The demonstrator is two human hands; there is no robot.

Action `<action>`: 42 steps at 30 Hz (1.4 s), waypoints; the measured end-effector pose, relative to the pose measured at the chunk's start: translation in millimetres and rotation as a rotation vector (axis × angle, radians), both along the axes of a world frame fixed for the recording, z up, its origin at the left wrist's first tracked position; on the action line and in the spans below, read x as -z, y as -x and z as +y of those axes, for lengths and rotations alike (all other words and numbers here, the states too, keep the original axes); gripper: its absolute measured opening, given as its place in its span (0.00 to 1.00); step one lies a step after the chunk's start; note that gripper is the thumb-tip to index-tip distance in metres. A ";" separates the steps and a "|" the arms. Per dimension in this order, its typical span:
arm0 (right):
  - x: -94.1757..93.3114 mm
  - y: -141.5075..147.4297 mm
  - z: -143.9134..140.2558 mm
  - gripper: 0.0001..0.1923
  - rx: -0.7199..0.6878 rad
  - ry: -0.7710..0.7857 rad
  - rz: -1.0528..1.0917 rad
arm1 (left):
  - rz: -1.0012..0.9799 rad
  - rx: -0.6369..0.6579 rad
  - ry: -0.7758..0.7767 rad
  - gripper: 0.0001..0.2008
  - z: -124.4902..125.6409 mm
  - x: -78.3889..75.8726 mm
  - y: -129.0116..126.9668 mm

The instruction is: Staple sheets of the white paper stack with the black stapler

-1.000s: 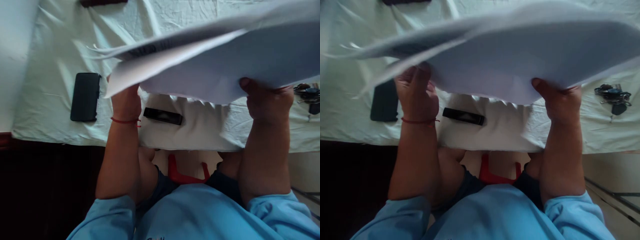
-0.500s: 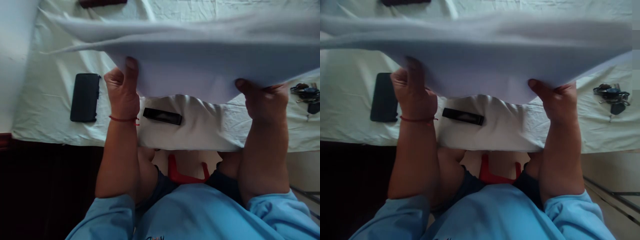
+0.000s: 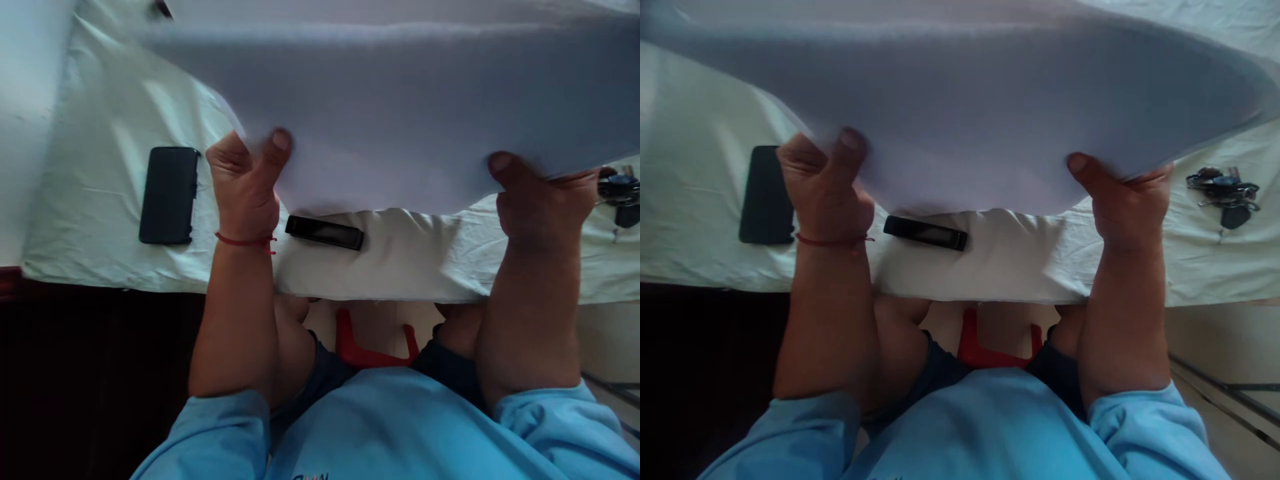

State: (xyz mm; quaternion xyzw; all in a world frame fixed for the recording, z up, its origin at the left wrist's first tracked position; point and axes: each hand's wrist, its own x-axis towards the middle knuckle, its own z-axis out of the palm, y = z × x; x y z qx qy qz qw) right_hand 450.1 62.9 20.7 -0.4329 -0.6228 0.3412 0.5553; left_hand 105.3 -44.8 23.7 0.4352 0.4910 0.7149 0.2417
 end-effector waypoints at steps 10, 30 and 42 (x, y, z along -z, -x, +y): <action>-14.2 -14.4 -19.2 0.34 0.101 0.305 -0.265 | 0.081 0.099 0.194 0.31 1.4 1.9 -2.8; -18.8 -16.1 -23.0 0.34 0.208 0.408 -0.354 | 0.324 0.366 0.228 0.21 -0.2 2.0 18.6; -17.3 -16.9 -22.4 0.30 0.159 0.311 -0.351 | 0.029 0.238 0.325 0.22 9.1 26.4 31.5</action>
